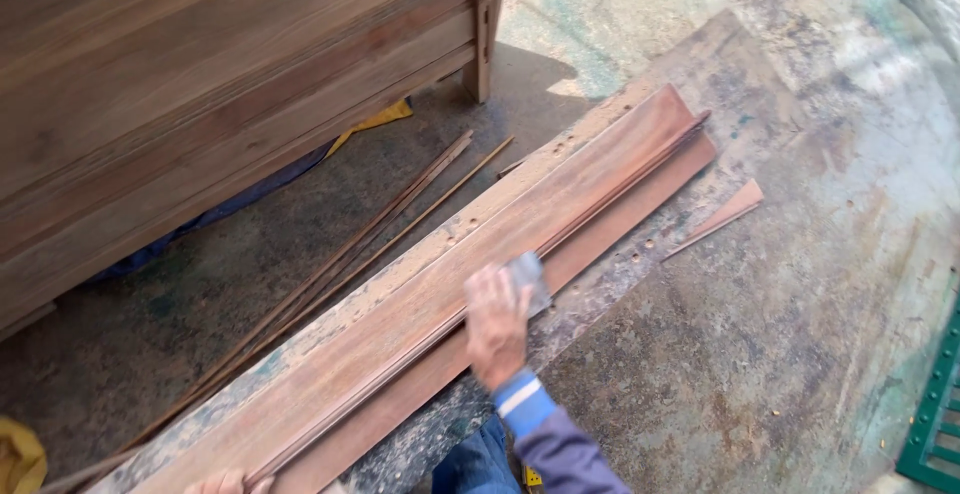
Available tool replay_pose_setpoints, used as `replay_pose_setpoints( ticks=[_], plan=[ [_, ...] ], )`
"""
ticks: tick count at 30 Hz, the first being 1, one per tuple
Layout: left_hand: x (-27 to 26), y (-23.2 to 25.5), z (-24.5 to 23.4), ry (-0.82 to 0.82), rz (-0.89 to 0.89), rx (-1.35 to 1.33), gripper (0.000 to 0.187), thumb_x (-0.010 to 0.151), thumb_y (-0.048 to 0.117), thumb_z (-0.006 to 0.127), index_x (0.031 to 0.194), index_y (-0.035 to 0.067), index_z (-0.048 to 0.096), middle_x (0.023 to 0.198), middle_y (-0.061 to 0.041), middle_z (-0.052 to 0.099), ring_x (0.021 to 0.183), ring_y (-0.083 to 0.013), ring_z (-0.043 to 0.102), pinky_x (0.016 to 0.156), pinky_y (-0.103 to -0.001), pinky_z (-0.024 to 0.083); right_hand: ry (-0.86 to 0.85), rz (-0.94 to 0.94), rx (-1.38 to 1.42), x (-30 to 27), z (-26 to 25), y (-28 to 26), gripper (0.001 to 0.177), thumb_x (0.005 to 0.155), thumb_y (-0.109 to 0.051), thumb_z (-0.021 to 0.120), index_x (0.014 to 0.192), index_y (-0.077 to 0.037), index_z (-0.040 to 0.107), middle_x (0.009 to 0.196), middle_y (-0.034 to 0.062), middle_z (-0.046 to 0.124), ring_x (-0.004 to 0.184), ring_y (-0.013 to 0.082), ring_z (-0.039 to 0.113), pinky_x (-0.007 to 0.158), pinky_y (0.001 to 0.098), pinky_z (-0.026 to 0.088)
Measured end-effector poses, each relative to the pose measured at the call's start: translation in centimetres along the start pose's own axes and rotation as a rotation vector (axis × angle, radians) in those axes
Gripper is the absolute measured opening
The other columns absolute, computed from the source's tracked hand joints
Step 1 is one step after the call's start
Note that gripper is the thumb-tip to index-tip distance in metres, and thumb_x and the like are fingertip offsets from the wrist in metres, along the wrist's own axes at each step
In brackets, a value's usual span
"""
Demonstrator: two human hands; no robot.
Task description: Sanding thin wooden strips and a large board manually with sandpaper.
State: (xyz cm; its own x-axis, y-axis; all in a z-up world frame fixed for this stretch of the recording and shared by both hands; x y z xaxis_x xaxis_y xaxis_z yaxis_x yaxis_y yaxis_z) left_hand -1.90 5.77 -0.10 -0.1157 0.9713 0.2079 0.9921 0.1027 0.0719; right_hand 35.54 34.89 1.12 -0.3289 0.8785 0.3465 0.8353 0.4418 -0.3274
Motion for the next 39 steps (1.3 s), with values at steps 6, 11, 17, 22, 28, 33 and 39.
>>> replay_pose_setpoints(
  ticks=[6, 11, 17, 22, 28, 33, 39],
  plan=[
    [2.3, 2.2, -3.5, -0.155, -0.148, -0.025, 0.038, 0.078, 0.047, 0.076, 0.094, 0.015, 0.065, 0.092, -0.006, 0.067, 0.091, -0.0304, 0.061, 0.079, -0.044, 0.046, -0.215, -0.168, 0.177, -5.9, -0.5, -12.0, 0.046, 0.104, -0.018, 0.051, 0.149, -0.015, 0.055, 0.161, 0.0106, 0.046, 0.153, 0.0309, 0.036, 0.124, 0.0658, 0.016],
    [1.8, 2.0, -4.9, -0.127, -0.026, -0.037, 0.042, 0.089, 0.051, 0.071, 0.100, 0.011, 0.063, 0.095, -0.009, 0.062, 0.087, -0.0285, 0.058, 0.075, -0.042, 0.044, -0.215, -0.011, 0.007, -2.4, 0.1, -5.6, 0.043, 0.109, -0.026, 0.045, 0.148, -0.016, 0.058, 0.162, 0.0109, 0.048, 0.153, 0.0328, 0.039, 0.125, 0.0653, 0.020],
    [-3.1, -4.0, -10.0, 0.111, 0.100, -0.063, 0.045, 0.092, 0.050, 0.068, 0.117, 0.012, 0.066, 0.109, -0.006, 0.062, 0.092, -0.0243, 0.057, 0.078, -0.039, 0.046, -0.223, 0.085, -0.039, -1.4, -0.6, -7.2, 0.045, 0.111, -0.034, 0.046, 0.148, -0.013, 0.059, 0.160, 0.0132, 0.050, 0.152, 0.0347, 0.039, 0.123, 0.0668, 0.019],
    [-8.6, -13.2, -14.4, -0.041, 0.045, -0.072, 0.060, 0.082, 0.056, 0.069, 0.113, 0.006, 0.067, 0.101, -0.010, 0.062, 0.085, -0.0274, 0.058, 0.072, -0.040, 0.048, -0.157, 0.216, -0.048, -3.1, -0.3, -8.3, 0.047, 0.111, -0.033, 0.048, 0.150, -0.009, 0.056, 0.161, 0.0151, 0.047, 0.151, 0.0375, 0.039, 0.121, 0.0670, 0.021],
    [-11.2, -15.9, -11.4, -0.094, 0.145, -0.075, 0.037, 0.086, 0.047, 0.070, 0.091, 0.010, 0.065, 0.083, -0.007, 0.061, 0.079, -0.0262, 0.059, 0.069, -0.039, 0.049, -0.043, 0.160, -0.014, -9.3, 3.6, -20.8, 0.050, 0.112, -0.024, 0.032, 0.157, -0.005, 0.042, 0.167, 0.0221, 0.035, 0.158, 0.0338, 0.028, 0.129, 0.0583, 0.019],
    [-11.4, -15.9, -10.4, -0.177, 0.124, -0.087, 0.037, 0.085, 0.047, 0.071, 0.086, 0.011, 0.064, 0.079, -0.007, 0.062, 0.072, -0.0249, 0.059, 0.063, -0.037, 0.047, -0.196, -0.220, 0.214, -19.3, 3.8, -43.0, 0.052, 0.108, -0.025, 0.039, 0.158, -0.010, 0.040, 0.168, 0.0135, 0.032, 0.158, 0.0326, 0.023, 0.127, 0.0600, 0.010],
    [-11.0, -16.0, -10.1, -0.206, 0.060, -0.089, 0.036, 0.082, 0.047, 0.072, 0.087, 0.012, 0.064, 0.079, -0.005, 0.062, 0.073, -0.0242, 0.060, 0.064, -0.038, 0.049, -0.167, -0.127, -0.031, -12.5, 4.8, -29.2, 0.051, 0.111, -0.028, 0.038, 0.157, -0.008, 0.042, 0.166, 0.0174, 0.035, 0.157, 0.0358, 0.031, 0.128, 0.0594, 0.014]
  ],
)
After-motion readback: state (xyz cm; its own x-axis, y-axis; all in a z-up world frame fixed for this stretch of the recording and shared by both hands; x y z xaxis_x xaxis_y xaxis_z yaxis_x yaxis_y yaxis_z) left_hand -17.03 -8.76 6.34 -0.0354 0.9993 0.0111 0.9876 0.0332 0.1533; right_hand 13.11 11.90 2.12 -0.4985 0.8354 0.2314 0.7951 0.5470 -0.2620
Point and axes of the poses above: each hand's wrist, its own x-axis towards the middle knuckle, its own z-axis out of the palm, y = z × x, the point moved 6 cm from there along x, towards the middle knuckle
